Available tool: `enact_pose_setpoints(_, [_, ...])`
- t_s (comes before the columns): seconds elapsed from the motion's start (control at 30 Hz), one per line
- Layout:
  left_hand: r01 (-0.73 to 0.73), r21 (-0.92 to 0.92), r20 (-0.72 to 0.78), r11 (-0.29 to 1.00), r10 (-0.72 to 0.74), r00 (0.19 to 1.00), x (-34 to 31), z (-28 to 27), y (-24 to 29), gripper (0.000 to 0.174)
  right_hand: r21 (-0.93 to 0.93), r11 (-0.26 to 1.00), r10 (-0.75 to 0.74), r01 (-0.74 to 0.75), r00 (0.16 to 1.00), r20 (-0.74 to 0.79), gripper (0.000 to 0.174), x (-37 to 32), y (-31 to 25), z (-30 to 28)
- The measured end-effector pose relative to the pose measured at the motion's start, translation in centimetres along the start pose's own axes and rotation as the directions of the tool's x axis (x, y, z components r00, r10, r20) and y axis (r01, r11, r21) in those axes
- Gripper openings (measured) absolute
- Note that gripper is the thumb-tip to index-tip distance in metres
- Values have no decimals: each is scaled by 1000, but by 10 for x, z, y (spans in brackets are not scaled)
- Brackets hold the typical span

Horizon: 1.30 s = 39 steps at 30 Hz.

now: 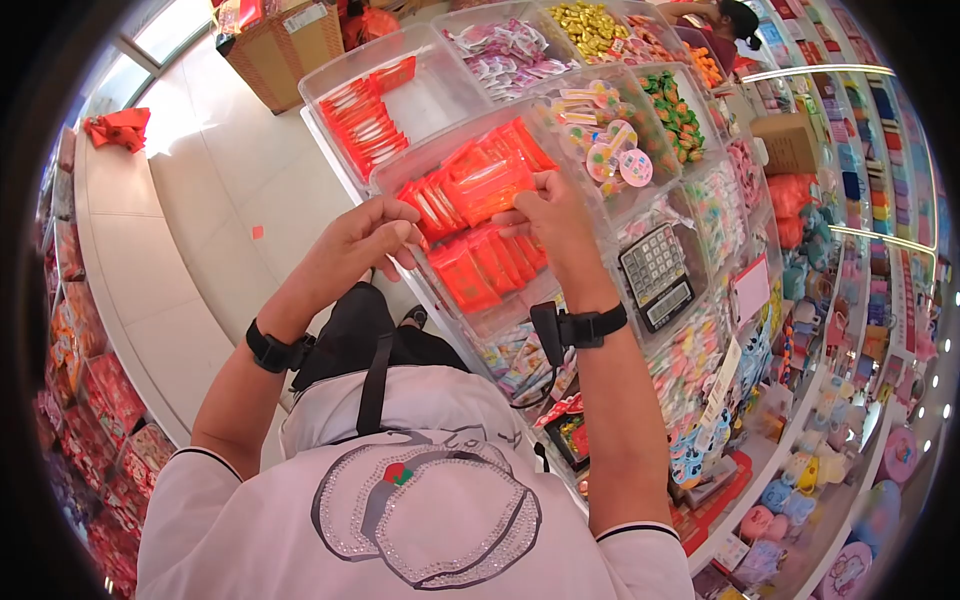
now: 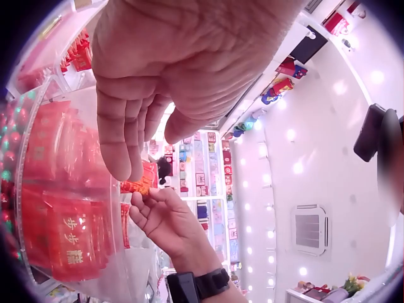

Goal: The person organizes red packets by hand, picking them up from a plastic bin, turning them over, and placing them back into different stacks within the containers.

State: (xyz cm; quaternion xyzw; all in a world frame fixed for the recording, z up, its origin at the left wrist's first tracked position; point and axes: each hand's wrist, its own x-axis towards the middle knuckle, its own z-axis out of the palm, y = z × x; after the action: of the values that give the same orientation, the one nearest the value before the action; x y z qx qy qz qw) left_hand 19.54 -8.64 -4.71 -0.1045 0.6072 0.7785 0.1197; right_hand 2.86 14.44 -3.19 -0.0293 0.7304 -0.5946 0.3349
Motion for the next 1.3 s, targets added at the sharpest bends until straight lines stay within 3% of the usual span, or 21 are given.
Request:
enact_pose_setpoints(0.27, [-54,9,-47,998,54,997,33,22,17,53,148,989,1,-12,997,73,20,-16,-7,2])
enact_pose_setpoints(0.43, [-43,84,-58,996,48,997,52,23,24,55,239,971,-24,7,997,68,17,-24,-6,1])
enact_pose_setpoints(0.57, [-33,41,-8,999,33,999,62,22,27,55,177,979,-107,97,993,46,17,-32,-9,2])
enact_pose_setpoints(0.67, [86,-137,43,987,-81,996,63,22,38,55,78,976,-206,201,977,55,17,-38,-8,5])
enact_pose_setpoints(0.77, [50,-210,75,976,-35,997,72,17,26,54,-14,949,-312,314,946,86,20,-40,-2,5])
enact_pose_setpoints(0.83, [-48,-146,50,988,56,997,74,15,24,53,-52,941,-326,333,939,109,22,-45,-10,6])
enact_pose_setpoints(0.93, [-129,-24,21,991,129,991,76,13,25,53,-56,974,-216,219,974,63,22,-45,-16,2])
enact_pose_setpoints(1.03, [-148,79,6,986,148,989,77,11,26,54,148,978,-155,146,987,47,21,-40,-17,1])
enact_pose_setpoints(1.13, [-145,108,8,983,146,989,78,10,25,55,99,988,-123,119,992,39,26,-35,-21,4])
enact_pose_setpoints(1.23, [-133,200,62,971,123,990,79,7,24,55,-102,993,-53,53,999,2,34,-34,-35,15])
enact_pose_setpoints(1.3, [-155,245,109,957,132,985,81,6,23,55,-122,989,-83,89,995,48,37,-24,-30,17])
